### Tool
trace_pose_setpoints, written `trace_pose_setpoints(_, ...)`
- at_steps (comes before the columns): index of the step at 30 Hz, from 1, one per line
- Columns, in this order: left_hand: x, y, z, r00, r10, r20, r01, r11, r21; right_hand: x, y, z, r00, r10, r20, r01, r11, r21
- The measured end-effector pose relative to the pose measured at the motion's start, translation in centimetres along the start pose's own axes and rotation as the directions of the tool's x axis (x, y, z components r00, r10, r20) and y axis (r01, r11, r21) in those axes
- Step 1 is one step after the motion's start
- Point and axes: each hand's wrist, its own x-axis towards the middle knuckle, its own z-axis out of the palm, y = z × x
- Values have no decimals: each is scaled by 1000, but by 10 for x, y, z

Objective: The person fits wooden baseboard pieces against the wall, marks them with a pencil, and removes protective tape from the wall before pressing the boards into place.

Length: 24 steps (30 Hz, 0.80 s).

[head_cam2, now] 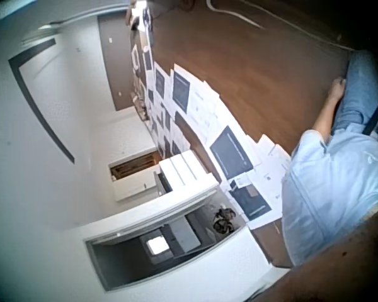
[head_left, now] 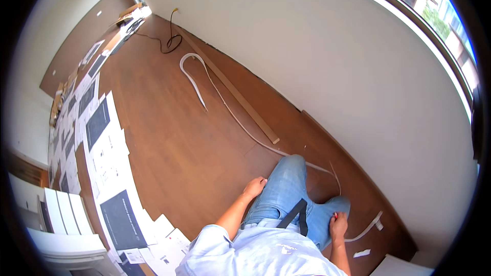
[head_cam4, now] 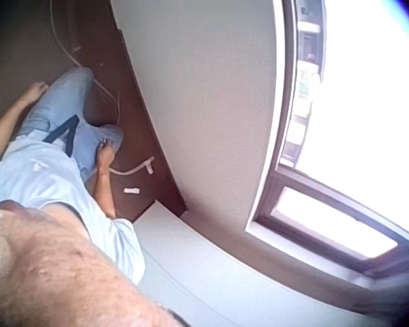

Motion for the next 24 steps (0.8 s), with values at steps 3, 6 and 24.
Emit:
trace_pose_setpoints(3, -21, 42, -27, 996, 88, -27, -86, 994, 63, -4, 2, -3, 999, 25, 34, -24, 999, -47)
trace_pose_setpoints(6, -36, 98, -38, 957, 283, -67, -265, 944, 197, -1, 13, -7, 997, 31, 70, -27, 998, -49)
trace_pose_setpoints(24, -240, 252, -81, 919, 258, 297, -390, 700, 599, -76, -52, -105, 990, 119, 81, -121, 992, 25)
